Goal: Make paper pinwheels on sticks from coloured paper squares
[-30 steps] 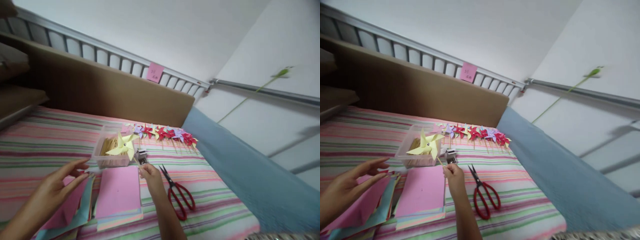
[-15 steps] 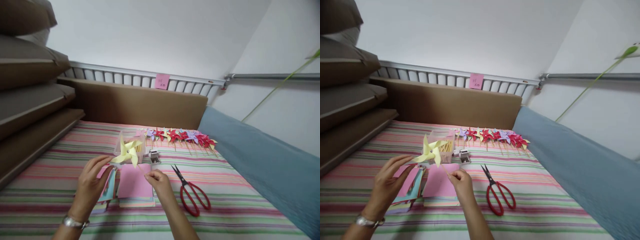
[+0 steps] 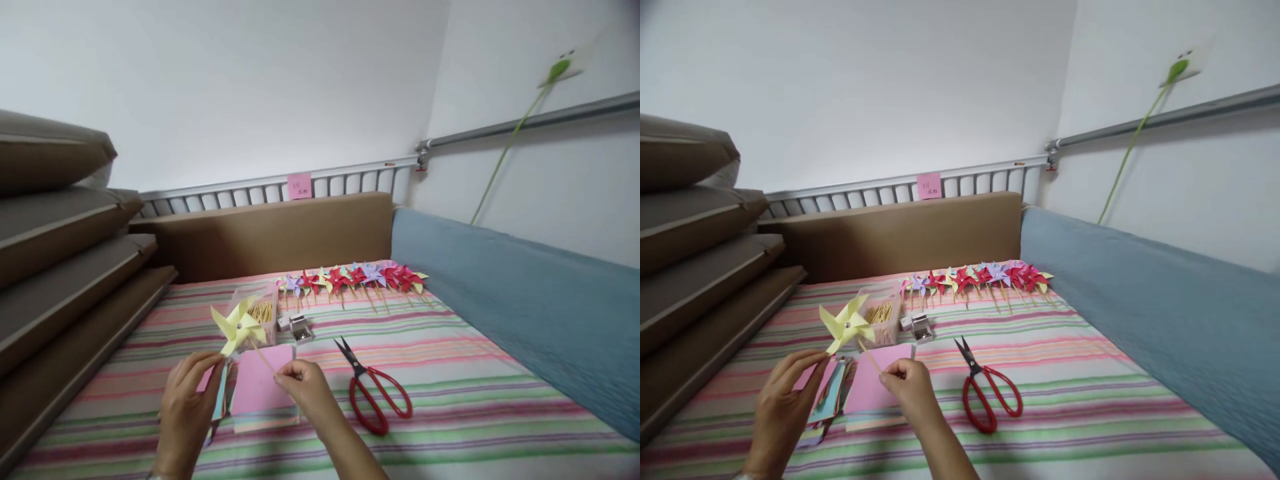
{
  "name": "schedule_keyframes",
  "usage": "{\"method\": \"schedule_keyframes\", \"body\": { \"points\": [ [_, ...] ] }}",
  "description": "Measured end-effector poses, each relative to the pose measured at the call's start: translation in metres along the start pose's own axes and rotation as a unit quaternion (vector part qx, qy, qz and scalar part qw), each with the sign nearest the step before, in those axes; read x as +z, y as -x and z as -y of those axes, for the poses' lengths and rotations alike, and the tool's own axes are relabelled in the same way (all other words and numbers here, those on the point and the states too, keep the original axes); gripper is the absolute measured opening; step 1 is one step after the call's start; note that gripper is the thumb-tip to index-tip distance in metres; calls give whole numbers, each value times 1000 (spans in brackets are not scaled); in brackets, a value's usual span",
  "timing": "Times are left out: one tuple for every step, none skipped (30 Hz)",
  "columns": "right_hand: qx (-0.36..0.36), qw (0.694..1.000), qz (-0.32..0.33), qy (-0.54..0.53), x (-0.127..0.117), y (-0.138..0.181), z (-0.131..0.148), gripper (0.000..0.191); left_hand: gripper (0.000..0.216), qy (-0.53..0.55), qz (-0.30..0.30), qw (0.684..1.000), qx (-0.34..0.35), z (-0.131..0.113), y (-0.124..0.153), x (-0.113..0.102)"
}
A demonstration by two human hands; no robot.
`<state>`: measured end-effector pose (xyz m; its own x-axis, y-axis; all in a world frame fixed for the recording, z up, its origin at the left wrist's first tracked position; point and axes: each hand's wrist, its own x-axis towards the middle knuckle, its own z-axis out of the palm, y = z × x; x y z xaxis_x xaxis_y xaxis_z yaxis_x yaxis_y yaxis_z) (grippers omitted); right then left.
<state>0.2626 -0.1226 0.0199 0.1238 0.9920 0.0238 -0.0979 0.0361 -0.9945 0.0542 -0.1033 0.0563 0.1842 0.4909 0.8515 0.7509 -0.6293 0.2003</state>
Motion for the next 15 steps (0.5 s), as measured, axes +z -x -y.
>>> {"method": "schedule_keyframes", "body": {
  "points": [
    [-1,1000,-1,-7,-4,1,1,10,8,-1,2,1000,0,-7,-1,4],
    [-2,1000,-3,-13,-8,2,3,9,8,-3,3,1000,1,-13,-3,8],
    [-2,1000,-5,-18,-12,3,4,9,8,-5,4,1000,5,-20,-5,13],
    [-2,1000,-8,-23,-16,3,4,9,8,-7,5,1000,9,-26,-8,18],
    [-3,1000,-11,-28,-20,4,5,8,8,-9,8,1000,15,-33,-11,23],
    [-5,999,-15,-32,-25,4,5,8,8,-11,11,1000,19,-39,-13,28],
    [-7,999,-19,-37,-29,4,5,8,10,-11,13,1000,22,-45,-15,33],
    [-9,999,-23,-42,-33,3,5,8,12,-8,13,1000,20,-50,-16,37],
    [-11,998,-29,-47,-38,2,4,8,16,-2,12,1000,13,-55,-16,42],
    [-12,998,-36,-51,-42,0,3,8,20,6,13,1000,1,-59,-14,46],
    [-12,998,-44,-54,-47,-3,2,8,24,18,18,1000,-13,-62,-9,49],
    [-12,997,-55,-55,-53,-6,1,8,26,34,32,999,-24,-66,-1,52],
    [-11,996,-70,-56,-59,-9,0,9,27,50,53,997,-39,-69,8,55],
    [-10,995,-88,-56,-66,-13,-1,9,25,73,87,992,-47,-74,20,56],
    [-8,992,-110,-54,-74,-17,-3,8,22,95,143,984,-51,-79,33,56]
  ]
}}
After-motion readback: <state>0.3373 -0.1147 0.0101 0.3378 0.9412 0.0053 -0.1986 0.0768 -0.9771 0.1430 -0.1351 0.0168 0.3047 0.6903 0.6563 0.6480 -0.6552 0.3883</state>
